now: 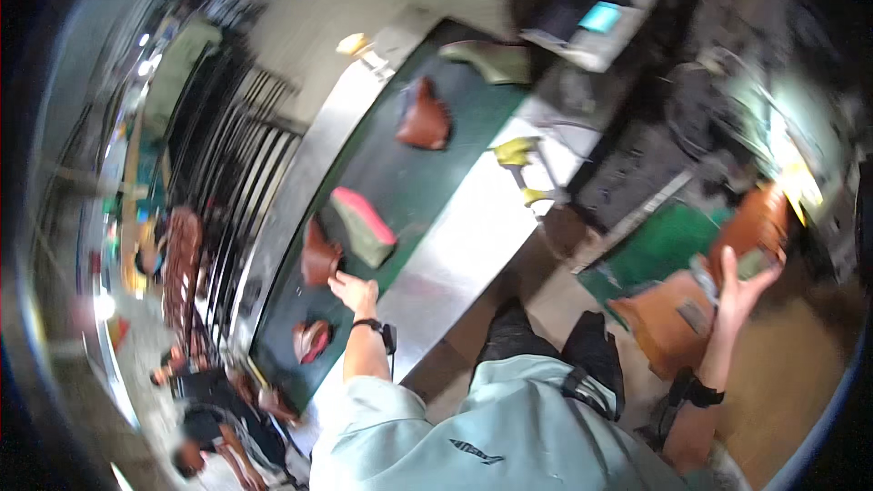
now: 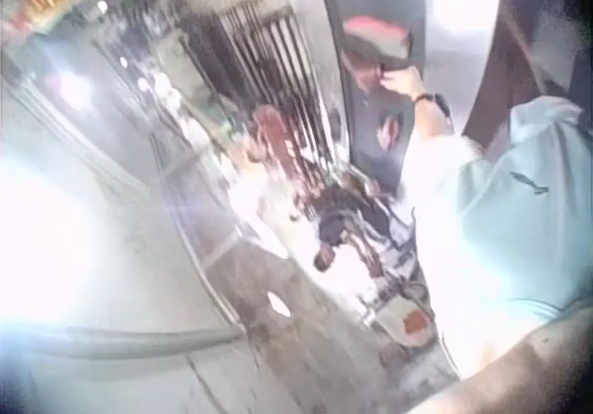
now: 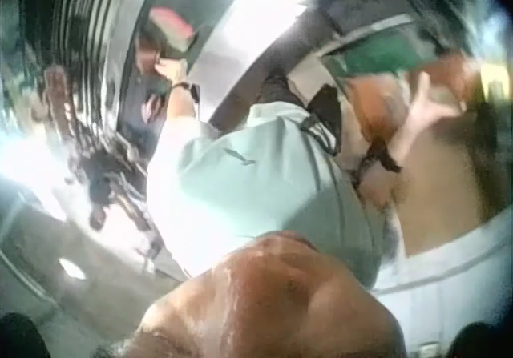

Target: Operating a footwear lasting machine to shape leather uppers.

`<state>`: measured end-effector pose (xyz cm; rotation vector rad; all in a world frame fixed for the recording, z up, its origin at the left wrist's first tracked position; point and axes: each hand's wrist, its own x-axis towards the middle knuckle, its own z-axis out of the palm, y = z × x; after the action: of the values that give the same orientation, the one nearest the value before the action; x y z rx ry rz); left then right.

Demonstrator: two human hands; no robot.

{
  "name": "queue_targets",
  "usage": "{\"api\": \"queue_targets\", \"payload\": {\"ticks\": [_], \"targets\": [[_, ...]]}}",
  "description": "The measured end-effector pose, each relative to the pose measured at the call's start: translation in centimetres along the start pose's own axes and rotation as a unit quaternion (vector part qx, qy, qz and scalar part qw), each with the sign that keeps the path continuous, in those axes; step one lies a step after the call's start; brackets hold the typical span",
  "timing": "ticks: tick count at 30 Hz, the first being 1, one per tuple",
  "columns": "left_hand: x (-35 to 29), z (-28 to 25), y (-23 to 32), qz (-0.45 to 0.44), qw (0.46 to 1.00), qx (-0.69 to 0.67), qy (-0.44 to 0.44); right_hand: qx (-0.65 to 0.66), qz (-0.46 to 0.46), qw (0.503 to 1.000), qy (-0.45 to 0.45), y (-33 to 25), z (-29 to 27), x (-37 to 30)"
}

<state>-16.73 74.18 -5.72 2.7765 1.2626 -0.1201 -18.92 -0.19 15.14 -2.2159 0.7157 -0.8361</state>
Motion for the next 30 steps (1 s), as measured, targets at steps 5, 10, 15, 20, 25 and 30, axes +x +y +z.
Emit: {"api": "queue_targets", "payload": {"ticks": [5,10,15,20,25,30], "targets": [[6.4,-7.2,-7.7,-0.036,0.998,0.057,-0.009,-0.145,0.030,0.984,0.096,1.3,3.7,0.2],[14.6,-5.0,-20.6,0.053,0.964,-0.216,-0.147,-0.181,-0.056,0.976,0.103,0.9,3.7,0.8],[13.1,-1.1,-12.3,0.079,0.892,-0.429,-0.118,-0.206,0.047,0.972,0.107,-5.5,5.3,-1.2],[16.8,0.6,0.0,-0.059,0.845,-0.518,-0.119,-0.196,0.084,0.966,0.145,-4.9,6.4,-2.3],[15.2,-1.7,2.4,0.029,0.865,-0.462,-0.194,-0.209,0.153,0.956,0.136,-5.0,5.8,-1.9],[11.3,1.9,5.3,0.257,0.956,-0.110,-0.087,-0.194,0.115,0.961,0.161,-6.3,4.7,-1.4]]}}
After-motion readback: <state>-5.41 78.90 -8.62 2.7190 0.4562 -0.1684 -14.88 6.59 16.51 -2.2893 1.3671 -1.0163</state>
